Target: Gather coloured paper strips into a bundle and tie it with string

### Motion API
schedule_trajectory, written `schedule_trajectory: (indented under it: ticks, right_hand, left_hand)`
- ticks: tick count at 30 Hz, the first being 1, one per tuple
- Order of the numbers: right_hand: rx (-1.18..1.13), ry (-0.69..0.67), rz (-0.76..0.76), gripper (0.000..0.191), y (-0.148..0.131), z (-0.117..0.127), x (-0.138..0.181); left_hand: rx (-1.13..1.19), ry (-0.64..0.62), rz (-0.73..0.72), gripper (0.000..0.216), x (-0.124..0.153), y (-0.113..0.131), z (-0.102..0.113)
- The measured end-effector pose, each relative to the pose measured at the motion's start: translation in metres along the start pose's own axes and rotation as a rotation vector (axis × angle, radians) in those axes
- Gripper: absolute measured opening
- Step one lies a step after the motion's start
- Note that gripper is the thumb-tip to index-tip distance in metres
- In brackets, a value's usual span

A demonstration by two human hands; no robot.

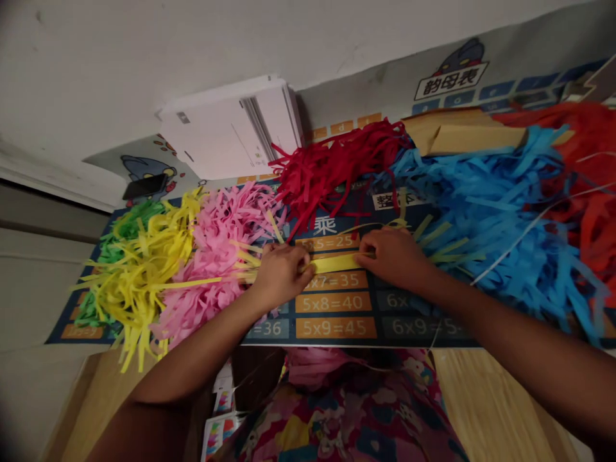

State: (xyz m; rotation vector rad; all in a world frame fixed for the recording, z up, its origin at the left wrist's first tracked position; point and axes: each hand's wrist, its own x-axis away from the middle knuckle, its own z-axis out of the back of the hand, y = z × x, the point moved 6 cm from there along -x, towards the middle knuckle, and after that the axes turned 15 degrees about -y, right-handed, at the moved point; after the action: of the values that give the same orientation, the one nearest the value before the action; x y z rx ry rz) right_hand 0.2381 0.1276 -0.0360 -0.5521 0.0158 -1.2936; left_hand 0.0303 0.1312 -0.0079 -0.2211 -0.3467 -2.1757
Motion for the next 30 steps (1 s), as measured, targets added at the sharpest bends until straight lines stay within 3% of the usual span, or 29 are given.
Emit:
schedule_trajectory:
  ticks: [2, 5, 7, 9, 16, 22, 25, 30]
  right_hand:
    - [0.103, 0.096, 0.032, 0.016, -0.009, 0.007, 0.008]
    - [0.37, 0.22, 0.333, 0.013, -0.043, 0.012, 0.029]
    - [0.474, 0.212, 0.518, 0.02, -0.059, 0.007, 0.04]
    - [0.512, 0.188, 0.582, 0.024, -0.064, 0.004, 0.04]
    - [0.479, 0.148, 0.483, 0.02, -0.06, 0.007, 0.019]
    - [0.507, 0.238, 0.458, 0.012, -0.073, 0.001, 0.025]
    - [0.483, 0.268, 0.438, 0.02, -0.054, -0.002, 0.027]
    - [0.224, 0.265, 0.379, 0.023, -0.006, 0.002, 0.022]
  left_hand:
    - [-0.097, 0.087, -0.128, 0.012, 0.006, 0.009, 0.005]
    - [-0.309, 0.1, -0.373, 0.018, 0.017, 0.029, 0.005]
    - [-0.392, 0.084, -0.421, 0.023, 0.02, 0.035, 0.005]
    - [-0.409, 0.093, -0.408, 0.023, 0.02, 0.038, 0.007]
    - [-0.355, 0.105, -0.313, 0.015, 0.008, 0.034, 0.012]
    - [-0.224, 0.179, -0.252, 0.019, 0.014, 0.018, 0.011]
    - [-0.124, 0.214, -0.22, 0.019, 0.02, 0.004, 0.008]
    - [0.039, 0.182, -0.177, 0.015, 0.02, -0.015, 0.0]
